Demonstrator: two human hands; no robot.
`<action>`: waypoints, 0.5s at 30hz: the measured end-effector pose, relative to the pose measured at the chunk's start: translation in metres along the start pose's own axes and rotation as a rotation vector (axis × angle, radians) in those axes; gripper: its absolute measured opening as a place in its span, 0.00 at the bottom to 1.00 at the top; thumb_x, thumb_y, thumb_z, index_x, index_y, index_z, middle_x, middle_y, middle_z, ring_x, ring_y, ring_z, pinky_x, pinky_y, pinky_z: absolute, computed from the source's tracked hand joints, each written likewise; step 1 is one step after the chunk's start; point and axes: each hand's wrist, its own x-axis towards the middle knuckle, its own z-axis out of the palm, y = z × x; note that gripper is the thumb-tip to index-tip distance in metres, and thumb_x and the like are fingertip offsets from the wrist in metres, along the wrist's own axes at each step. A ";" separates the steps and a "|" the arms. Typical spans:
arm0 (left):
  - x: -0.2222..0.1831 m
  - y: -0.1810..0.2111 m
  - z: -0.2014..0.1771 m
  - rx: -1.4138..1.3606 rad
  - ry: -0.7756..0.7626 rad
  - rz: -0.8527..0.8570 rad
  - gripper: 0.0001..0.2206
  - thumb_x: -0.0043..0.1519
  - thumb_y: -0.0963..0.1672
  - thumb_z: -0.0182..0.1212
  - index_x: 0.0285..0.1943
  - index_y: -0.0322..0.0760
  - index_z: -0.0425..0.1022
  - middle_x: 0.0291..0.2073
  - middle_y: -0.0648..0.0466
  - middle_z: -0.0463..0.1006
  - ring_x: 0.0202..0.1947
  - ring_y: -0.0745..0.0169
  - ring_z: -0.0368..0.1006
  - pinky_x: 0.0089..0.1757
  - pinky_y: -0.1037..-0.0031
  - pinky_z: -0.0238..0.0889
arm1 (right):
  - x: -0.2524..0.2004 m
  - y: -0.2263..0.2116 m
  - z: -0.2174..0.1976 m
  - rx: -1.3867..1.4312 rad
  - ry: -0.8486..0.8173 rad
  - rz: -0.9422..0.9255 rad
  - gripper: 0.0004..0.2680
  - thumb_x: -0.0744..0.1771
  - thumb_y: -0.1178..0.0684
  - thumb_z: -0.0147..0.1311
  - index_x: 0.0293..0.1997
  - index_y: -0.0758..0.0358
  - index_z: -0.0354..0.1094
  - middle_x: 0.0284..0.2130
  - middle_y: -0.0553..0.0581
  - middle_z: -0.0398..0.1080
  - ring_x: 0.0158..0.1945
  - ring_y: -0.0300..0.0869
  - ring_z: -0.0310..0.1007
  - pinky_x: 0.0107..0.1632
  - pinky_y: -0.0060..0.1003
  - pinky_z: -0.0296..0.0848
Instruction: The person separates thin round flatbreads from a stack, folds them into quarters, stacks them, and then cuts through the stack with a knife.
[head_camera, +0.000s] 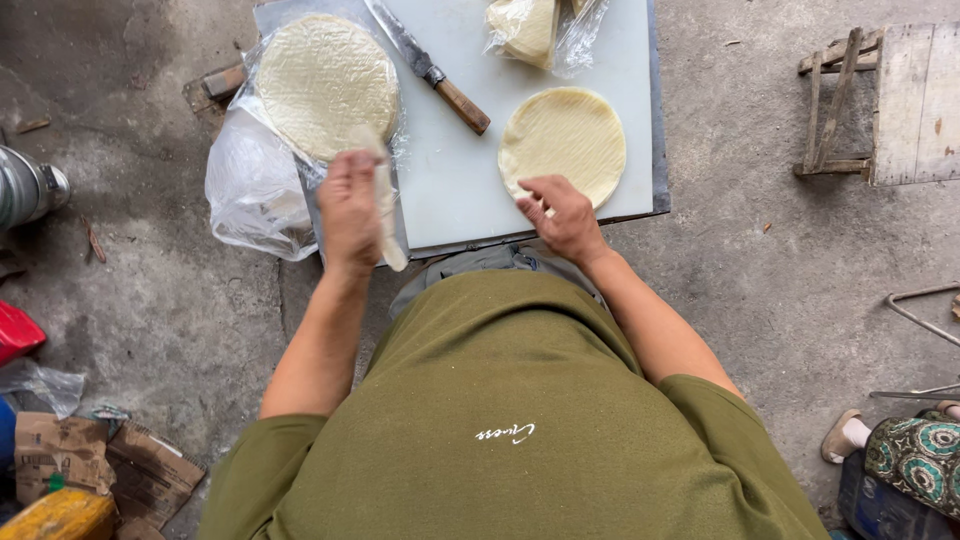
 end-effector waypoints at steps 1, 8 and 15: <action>-0.003 0.000 0.014 0.040 -0.111 -0.108 0.15 0.76 0.48 0.49 0.52 0.33 0.77 0.31 0.53 0.73 0.31 0.65 0.66 0.31 0.74 0.65 | 0.002 0.000 0.000 0.360 -0.023 0.076 0.17 0.71 0.39 0.48 0.61 0.61 0.69 0.51 0.53 0.73 0.48 0.38 0.76 0.51 0.31 0.78; 0.007 -0.027 0.075 0.240 -0.453 0.052 0.21 0.71 0.49 0.54 0.66 0.31 0.68 0.51 0.46 0.79 0.47 0.61 0.77 0.46 0.69 0.74 | 0.024 0.007 0.004 1.324 0.000 0.549 0.22 0.69 0.40 0.48 0.66 0.66 0.57 0.54 0.60 0.71 0.53 0.42 0.76 0.54 0.37 0.77; -0.003 -0.082 0.031 0.698 -0.302 0.194 0.19 0.69 0.49 0.57 0.62 0.30 0.74 0.50 0.42 0.80 0.46 0.53 0.78 0.48 0.66 0.71 | 0.028 0.007 0.016 1.015 0.120 0.520 0.11 0.71 0.53 0.48 0.53 0.74 0.66 0.41 0.55 0.76 0.38 0.36 0.78 0.41 0.33 0.81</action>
